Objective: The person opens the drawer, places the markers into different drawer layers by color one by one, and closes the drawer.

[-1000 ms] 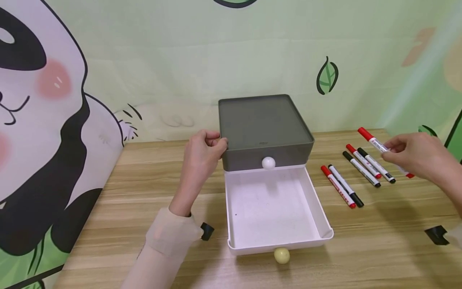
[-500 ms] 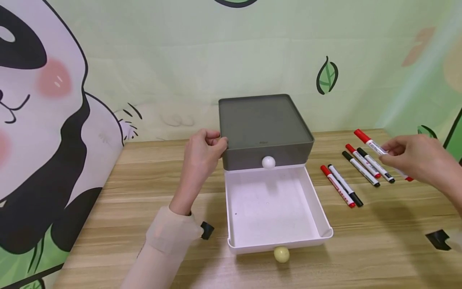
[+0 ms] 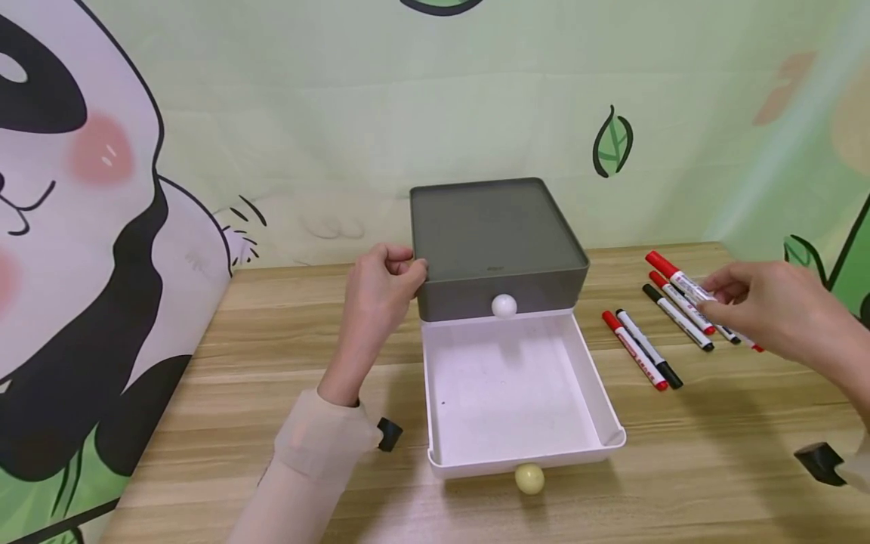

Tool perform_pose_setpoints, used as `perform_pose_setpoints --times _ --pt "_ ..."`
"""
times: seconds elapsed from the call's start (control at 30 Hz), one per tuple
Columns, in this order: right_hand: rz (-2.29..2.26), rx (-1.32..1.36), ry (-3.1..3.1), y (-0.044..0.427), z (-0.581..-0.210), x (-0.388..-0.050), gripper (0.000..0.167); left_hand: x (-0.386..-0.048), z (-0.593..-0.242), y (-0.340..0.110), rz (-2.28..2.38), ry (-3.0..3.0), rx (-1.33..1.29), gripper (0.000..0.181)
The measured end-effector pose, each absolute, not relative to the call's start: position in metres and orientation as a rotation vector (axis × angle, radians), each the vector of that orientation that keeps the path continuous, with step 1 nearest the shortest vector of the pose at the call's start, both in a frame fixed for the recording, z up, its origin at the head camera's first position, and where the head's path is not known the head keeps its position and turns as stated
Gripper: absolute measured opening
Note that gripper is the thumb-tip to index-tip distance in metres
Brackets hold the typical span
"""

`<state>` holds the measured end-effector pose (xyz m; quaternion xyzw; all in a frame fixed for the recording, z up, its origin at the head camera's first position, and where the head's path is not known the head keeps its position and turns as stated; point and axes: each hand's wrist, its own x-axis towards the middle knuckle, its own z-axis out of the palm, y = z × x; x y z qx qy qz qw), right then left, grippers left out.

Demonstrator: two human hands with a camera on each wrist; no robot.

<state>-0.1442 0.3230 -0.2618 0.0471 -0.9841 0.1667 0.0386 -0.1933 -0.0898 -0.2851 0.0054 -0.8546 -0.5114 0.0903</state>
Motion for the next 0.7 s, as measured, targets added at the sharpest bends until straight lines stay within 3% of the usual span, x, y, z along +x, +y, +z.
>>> perform_pose_setpoints --times 0.7 --pt "0.574 0.247 -2.986 0.298 -0.262 -0.123 0.021 -0.193 -0.286 -0.09 -1.522 -2.522 -0.002 0.03"
